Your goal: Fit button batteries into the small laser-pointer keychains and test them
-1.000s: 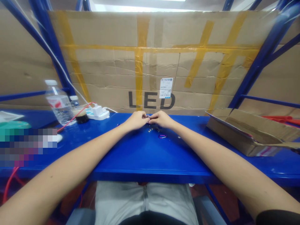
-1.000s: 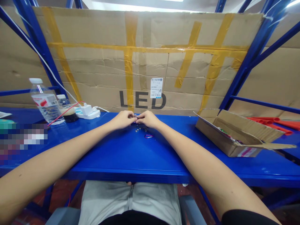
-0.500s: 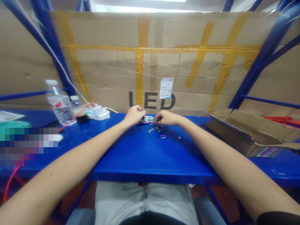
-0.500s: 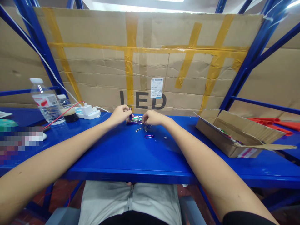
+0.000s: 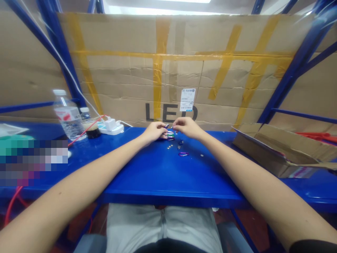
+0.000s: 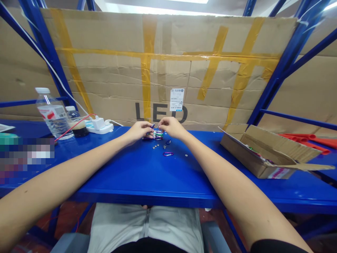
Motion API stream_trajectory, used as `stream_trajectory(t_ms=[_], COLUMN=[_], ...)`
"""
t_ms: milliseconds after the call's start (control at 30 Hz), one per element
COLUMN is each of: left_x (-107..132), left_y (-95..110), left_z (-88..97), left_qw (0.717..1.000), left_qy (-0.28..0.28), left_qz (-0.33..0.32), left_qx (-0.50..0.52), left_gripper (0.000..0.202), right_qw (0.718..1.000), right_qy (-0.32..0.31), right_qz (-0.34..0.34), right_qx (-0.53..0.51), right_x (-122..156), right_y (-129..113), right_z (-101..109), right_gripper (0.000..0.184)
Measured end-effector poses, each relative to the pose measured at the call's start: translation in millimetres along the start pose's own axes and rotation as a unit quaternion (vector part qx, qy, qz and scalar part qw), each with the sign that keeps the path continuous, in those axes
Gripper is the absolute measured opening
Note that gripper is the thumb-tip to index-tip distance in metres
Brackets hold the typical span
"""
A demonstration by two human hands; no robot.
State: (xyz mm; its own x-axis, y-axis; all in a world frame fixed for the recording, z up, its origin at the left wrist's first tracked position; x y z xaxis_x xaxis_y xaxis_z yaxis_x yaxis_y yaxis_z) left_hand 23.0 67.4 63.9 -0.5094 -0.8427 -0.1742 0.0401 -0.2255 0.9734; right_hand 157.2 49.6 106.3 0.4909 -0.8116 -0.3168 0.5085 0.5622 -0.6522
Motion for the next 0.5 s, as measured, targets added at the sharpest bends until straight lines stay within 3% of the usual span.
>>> stream_trajectory(t_ms=[133,333,500], left_x=[-1,-4,0], left_y=[0,0,13], left_z=[-4.4,-6.5,-8.1], left_qw=[0.999,0.992,0.976], left_qy=[-0.023,-0.059,-0.062], left_qz=[-0.011,-0.039,-0.091], left_qx=[-0.020,-0.106,-0.190], left_gripper=[0.013,0.014,0.012], right_qw=[0.996,0.999,0.999], right_qy=[0.052,0.039,0.029], right_qz=[0.025,0.015,0.010], right_qx=[-0.071,-0.031,-0.021], right_x=[0,1,2], right_y=[-1,-1,0], right_z=[6,1,1], right_gripper=[0.005,0.004,0.005])
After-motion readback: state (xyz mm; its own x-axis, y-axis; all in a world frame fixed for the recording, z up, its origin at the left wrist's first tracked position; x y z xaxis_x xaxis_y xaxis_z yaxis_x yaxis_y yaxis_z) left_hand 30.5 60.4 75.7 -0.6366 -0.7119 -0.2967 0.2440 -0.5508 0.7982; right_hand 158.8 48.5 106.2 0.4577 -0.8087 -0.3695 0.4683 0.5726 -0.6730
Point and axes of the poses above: each hand's wrist, its own x-axis away from the middle knuckle, its own z-axis out of the back of the hand, y = z × x, the point moved 9 cm from there along -x, towards the middle knuckle, and after that the axes turned 13 degrees about -y, right-handed, at the moved point
